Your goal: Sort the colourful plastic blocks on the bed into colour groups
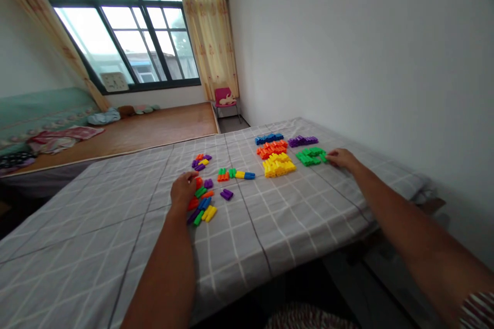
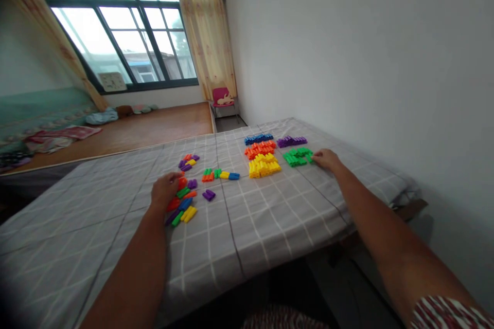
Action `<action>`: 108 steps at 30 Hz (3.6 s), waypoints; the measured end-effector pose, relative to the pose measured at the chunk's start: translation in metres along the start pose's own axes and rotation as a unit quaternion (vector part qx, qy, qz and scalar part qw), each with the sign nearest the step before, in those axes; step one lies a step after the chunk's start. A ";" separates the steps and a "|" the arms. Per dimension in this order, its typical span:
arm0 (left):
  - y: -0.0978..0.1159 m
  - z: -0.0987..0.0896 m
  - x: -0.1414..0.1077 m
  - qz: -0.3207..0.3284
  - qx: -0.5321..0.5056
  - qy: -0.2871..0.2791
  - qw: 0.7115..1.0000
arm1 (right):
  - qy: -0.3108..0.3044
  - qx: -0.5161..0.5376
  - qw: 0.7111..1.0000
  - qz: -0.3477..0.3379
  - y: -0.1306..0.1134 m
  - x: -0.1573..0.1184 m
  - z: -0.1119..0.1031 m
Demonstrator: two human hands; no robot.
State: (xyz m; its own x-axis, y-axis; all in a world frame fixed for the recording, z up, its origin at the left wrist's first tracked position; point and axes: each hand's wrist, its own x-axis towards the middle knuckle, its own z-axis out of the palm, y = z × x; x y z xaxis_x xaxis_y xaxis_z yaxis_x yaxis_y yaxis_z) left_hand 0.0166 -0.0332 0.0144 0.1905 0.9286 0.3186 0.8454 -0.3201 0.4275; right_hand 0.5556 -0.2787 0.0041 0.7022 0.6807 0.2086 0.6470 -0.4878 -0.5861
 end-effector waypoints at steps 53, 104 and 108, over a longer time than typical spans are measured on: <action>0.010 0.000 0.003 -0.066 -0.266 0.073 0.959 | -0.304 0.116 0.887 -0.328 -0.310 -0.054 0.201; 0.021 0.007 0.001 0.059 -0.212 0.052 0.974 | 0.191 -0.049 0.976 -0.091 -0.045 -0.023 0.026; 0.030 0.011 -0.002 0.025 -0.432 -0.024 0.901 | 0.139 0.058 0.959 -0.241 -0.120 -0.042 0.041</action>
State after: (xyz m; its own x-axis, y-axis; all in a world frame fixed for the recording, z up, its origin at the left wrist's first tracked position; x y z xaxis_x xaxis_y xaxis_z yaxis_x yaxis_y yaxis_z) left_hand 0.0476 -0.0424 0.0172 0.2561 0.9093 0.3279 0.1352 -0.3695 0.9193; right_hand 0.4367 -0.2264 0.0337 0.3923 0.6327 0.6677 0.8902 -0.0784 -0.4487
